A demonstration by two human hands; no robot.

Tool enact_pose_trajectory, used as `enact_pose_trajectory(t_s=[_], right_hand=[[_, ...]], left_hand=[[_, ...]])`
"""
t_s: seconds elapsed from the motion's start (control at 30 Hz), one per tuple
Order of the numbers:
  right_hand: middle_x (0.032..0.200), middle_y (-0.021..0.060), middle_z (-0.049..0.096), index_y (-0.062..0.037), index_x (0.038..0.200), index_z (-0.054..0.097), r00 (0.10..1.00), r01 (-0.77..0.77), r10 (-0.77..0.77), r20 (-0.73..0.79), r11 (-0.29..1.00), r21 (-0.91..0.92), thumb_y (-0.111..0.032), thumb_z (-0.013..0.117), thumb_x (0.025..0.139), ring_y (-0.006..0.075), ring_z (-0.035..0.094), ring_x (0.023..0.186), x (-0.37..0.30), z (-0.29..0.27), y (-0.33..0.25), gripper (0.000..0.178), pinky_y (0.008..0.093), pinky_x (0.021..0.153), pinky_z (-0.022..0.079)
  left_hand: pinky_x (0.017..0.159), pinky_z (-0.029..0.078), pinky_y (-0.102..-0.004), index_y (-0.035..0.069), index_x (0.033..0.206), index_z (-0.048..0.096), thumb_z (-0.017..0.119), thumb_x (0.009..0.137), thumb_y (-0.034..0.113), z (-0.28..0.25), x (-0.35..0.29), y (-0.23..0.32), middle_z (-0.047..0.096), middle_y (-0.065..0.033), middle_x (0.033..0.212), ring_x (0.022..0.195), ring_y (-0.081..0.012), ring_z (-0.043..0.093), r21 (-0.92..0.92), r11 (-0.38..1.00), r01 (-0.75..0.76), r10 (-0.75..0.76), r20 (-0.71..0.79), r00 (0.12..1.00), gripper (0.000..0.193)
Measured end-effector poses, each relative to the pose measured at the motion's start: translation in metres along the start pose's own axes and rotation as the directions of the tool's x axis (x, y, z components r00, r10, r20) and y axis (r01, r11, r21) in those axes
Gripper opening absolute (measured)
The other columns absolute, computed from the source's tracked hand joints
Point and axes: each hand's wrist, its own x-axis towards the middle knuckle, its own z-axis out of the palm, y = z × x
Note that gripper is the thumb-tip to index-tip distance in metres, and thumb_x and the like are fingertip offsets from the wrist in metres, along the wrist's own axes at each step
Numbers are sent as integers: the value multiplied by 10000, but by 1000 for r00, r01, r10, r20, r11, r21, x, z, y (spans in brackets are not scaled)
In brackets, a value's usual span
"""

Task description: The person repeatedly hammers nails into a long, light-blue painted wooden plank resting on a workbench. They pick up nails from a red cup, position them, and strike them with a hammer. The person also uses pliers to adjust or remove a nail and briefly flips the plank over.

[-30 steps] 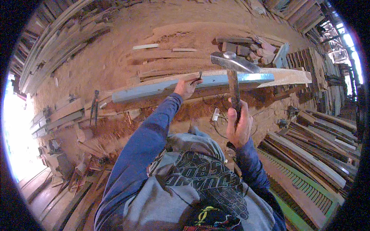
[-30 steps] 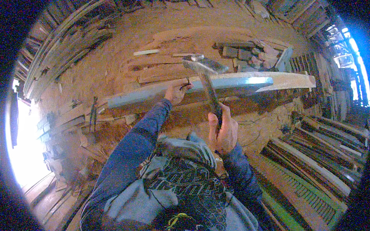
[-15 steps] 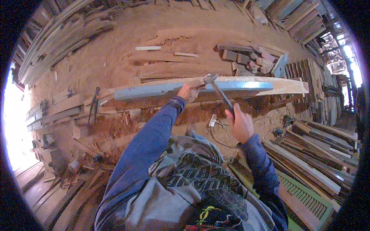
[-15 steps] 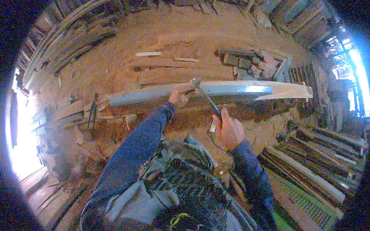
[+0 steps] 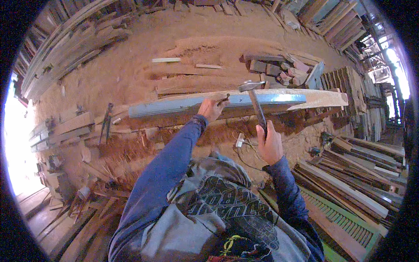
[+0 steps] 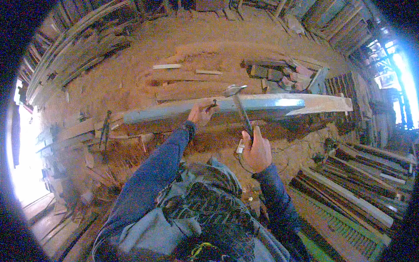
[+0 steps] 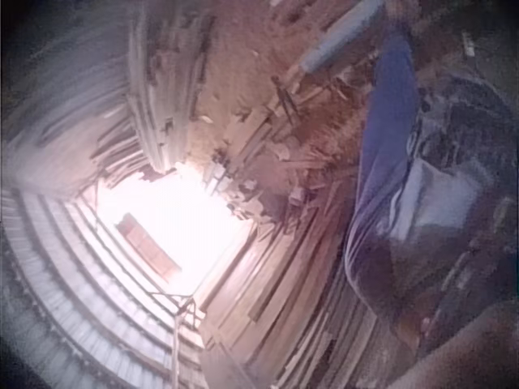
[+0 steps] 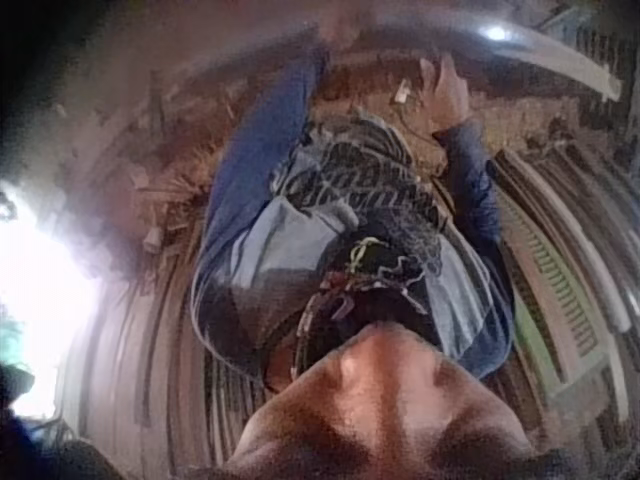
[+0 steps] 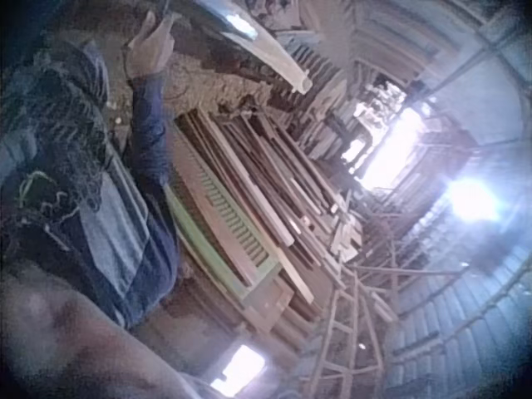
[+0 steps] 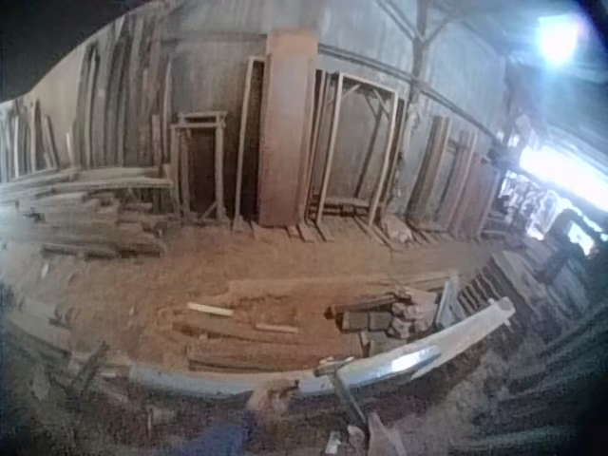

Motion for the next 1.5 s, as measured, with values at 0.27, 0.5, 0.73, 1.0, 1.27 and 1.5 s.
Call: enact_pose_trajectory(t_s=[0.27, 0.5, 0.73, 1.0, 1.27, 1.5], right_hand=[[771, 305, 646, 51, 1209, 536, 953, -301, 304, -9, 945, 129, -421, 464, 1025, 503, 636, 730, 1, 74, 76, 511, 583, 630, 477], [792, 325, 649, 45, 1282, 513, 928, -365, 371, -21, 921, 137, -461, 449, 1019, 513, 641, 743, -7, 101, 108, 574, 591, 654, 496], [845, 289, 643, -27, 1119, 512, 884, -468, 457, 100, 864, 183, -414, 448, 1038, 523, 612, 820, -6, 97, 107, 401, 574, 664, 445], [816, 238, 633, -13, 1050, 551, 918, -366, 394, -39, 882, 296, -416, 473, 1032, 453, 624, 785, -12, 90, 99, 411, 496, 666, 460], [709, 142, 564, -28, 997, 541, 921, -356, 389, -16, 859, 369, -387, 485, 1035, 310, 574, 642, -22, 75, 87, 365, 428, 599, 435], [800, 181, 625, -24, 1109, 539, 928, -343, 371, 21, 834, 433, -403, 495, 1026, 381, 617, 725, -19, 50, 68, 390, 472, 639, 478]], left_hand=[[766, 546, -439, 32, 973, 719, 646, 937, 210, 13, -4, 30, 707, -203, 986, 909, -395, 681, 239, 933, 267, -207, -248, 946, 195], [785, 563, -386, 24, 971, 670, 578, 960, 100, 12, 1, 47, 719, -152, 969, 898, -316, 704, 395, 916, 72, -56, -53, 997, 120], [820, 559, -365, -1, 1011, 658, 569, 966, 69, 1, 24, 55, 718, -110, 938, 902, -208, 696, 2, 972, 233, -222, -301, 928, 122], [817, 529, -387, 0, 973, 693, 572, 957, 99, 13, 32, 25, 709, -162, 989, 912, -338, 680, 226, 973, 48, -69, 86, 994, 157], [819, 527, -411, 21, 972, 709, 574, 948, 102, 11, 38, 19, 707, -152, 1002, 939, -354, 672, 217, 976, 8, -50, 189, 981, 159], [868, 526, -426, 40, 1036, 708, 539, 942, 100, 5, 47, 28, 695, -160, 1041, 970, -333, 662, 493, 800, -341, 134, 408, 903, 203]])
